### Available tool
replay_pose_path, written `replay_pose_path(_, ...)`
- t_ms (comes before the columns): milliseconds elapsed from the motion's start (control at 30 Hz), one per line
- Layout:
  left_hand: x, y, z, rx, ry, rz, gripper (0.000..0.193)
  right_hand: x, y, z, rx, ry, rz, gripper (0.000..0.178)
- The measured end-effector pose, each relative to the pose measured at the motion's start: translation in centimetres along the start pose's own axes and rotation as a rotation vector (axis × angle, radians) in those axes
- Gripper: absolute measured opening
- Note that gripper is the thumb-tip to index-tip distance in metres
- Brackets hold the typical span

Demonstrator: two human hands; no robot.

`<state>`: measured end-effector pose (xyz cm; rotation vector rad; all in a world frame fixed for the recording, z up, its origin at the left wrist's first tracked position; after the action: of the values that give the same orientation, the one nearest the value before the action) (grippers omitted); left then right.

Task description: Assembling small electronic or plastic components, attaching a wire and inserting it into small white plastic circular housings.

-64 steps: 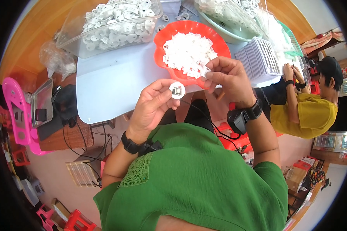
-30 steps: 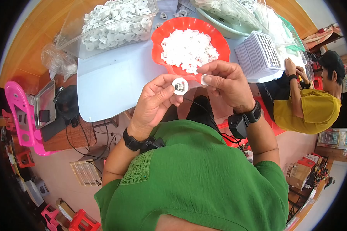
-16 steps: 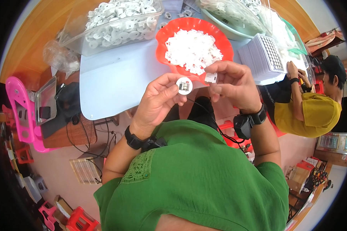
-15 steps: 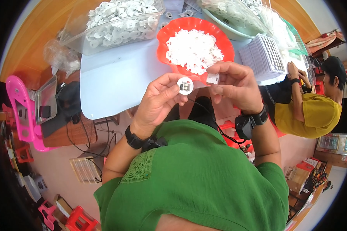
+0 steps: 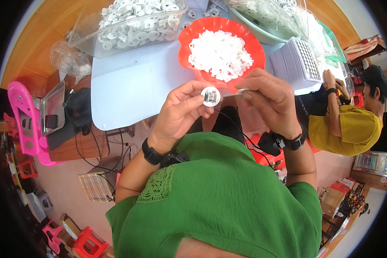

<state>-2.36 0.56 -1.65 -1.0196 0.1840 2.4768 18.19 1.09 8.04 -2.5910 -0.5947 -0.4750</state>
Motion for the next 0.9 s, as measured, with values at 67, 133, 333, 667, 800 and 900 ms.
replay_pose_path(67, 0.1, 0.1, 0.0, 0.029, -0.008, 0.007, 0.028, -0.4, -0.1, -0.3, 0.065, 0.143, 0.029, 0.012)
replay_pose_path(133, 0.1, 0.0, 0.0, 0.03, -0.001, 0.013, 0.028, -0.6, -0.1, -0.2, 0.064, 0.169, 0.037, 0.013)
replay_pose_path(333, 0.0, 0.1, -0.1, 0.014, 0.002, 0.003, 0.028, -0.5, 0.3, -0.4, -0.083, 0.097, 0.065, 0.019)
replay_pose_path(667, -0.3, 0.0, -0.2, -0.008, -0.034, -0.014, 0.031, -1.7, -0.5, -0.2, 0.089, 0.108, -0.027, 0.019)
replay_pose_path(800, 0.1, 0.0, -0.2, -0.01, -0.01, -0.047, 0.029, -1.8, -0.7, -0.1, 0.087, 0.138, 0.004, 0.016)
replay_pose_path(900, 0.1, 0.1, -0.2, -0.025, -0.018, -0.049, 0.029, -1.8, -0.6, -0.1, 0.088, 0.165, -0.005, 0.014)
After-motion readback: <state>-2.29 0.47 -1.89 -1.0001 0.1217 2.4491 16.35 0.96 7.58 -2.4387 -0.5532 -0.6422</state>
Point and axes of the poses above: each hand's wrist, its own y-axis away from the middle knuckle, its own x-axis out of the back of the hand, z = x × y, the point moved 1 cm from there along -y, towards the middle knuckle, and after that the axes turned 6 degrees about -y, right-handed, at the moved point
